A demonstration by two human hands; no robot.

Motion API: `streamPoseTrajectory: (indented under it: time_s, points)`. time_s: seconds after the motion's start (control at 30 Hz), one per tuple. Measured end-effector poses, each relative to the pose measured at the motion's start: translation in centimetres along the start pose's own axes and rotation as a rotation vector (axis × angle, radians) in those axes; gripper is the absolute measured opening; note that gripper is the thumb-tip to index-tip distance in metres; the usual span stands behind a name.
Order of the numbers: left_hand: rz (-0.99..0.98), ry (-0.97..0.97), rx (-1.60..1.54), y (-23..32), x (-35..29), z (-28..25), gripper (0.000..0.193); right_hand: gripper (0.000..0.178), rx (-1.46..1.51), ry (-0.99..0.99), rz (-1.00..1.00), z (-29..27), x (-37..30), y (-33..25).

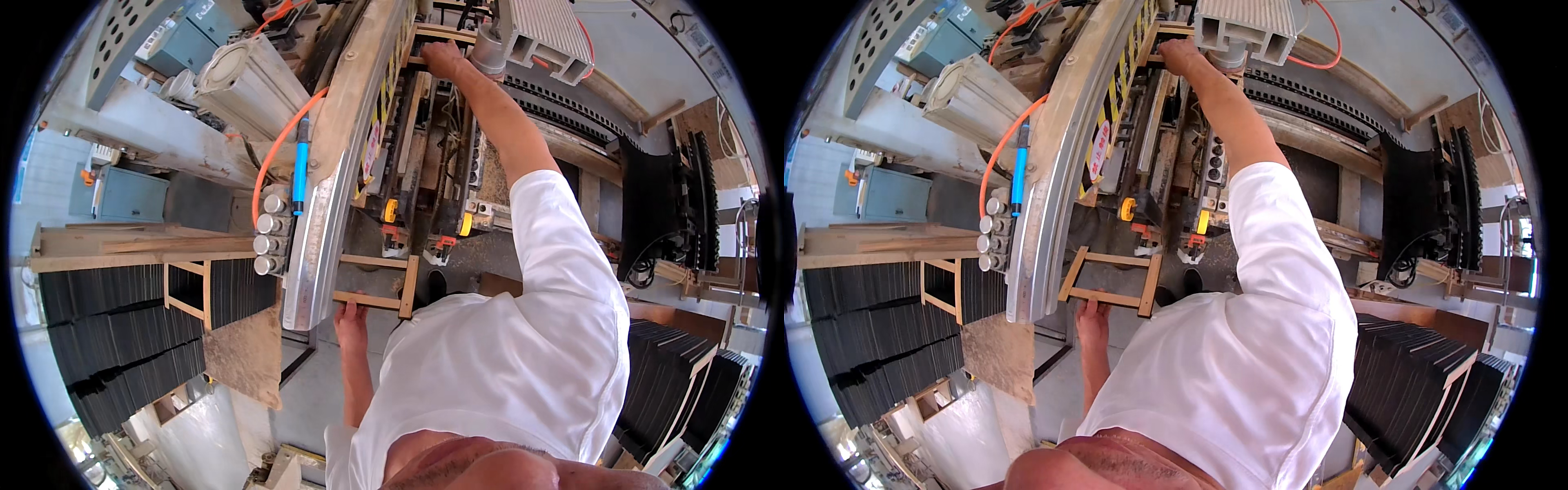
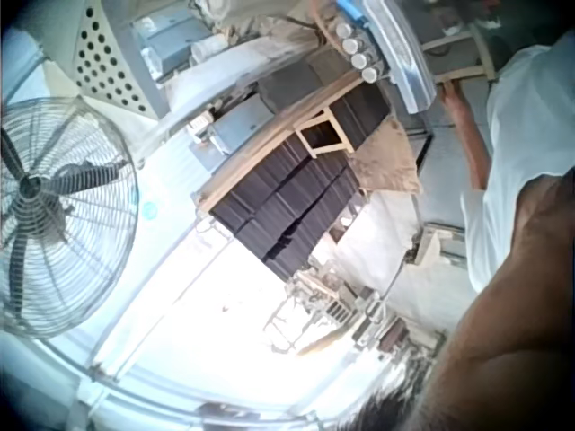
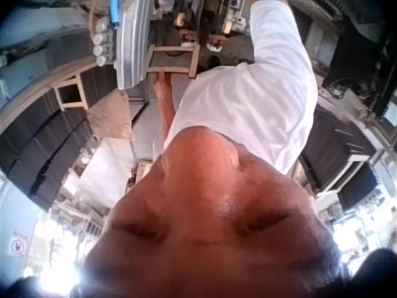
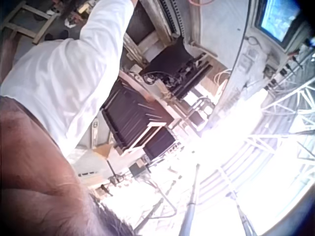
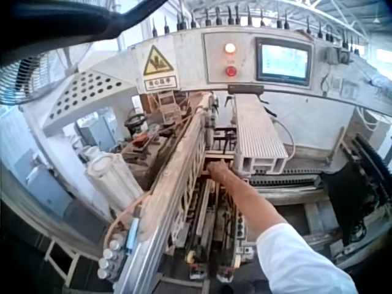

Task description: The person repeatedly picks up small wooden frames and places them into a machine, then removes them and stacks them on a nearby surface. This cycle continues throughout the clip.

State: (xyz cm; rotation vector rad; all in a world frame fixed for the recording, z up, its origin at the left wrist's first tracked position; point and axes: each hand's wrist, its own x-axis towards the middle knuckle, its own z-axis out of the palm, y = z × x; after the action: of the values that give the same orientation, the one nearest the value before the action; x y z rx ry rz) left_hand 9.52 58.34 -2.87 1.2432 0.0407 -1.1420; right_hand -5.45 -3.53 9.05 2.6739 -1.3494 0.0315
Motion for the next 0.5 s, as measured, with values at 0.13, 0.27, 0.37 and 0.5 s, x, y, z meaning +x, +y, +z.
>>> streamPoseTrajectory:
  time_s: [0.13,0.27,0.37,0.5]
  points:
    - [-0.010,0.008,0.032,-0.8,1.1,0.5,0.029,0.024,0.011,0.005,-0.048,1.0,0.4,0.3]
    - [0.010,-0.014,0.064,-1.4,1.8,1.3,0.028,0.026,0.003,-0.006,-0.076,1.1,0.8,0.2]
    - [0.019,-0.016,0.077,-1.7,2.0,2.1,0.027,0.028,-0.039,0.003,-0.097,1.5,0.8,0.5]
    - [0.008,0.011,0.086,-2.3,2.1,2.1,0.029,0.035,0.042,0.029,-0.086,1.7,1.0,0.4]
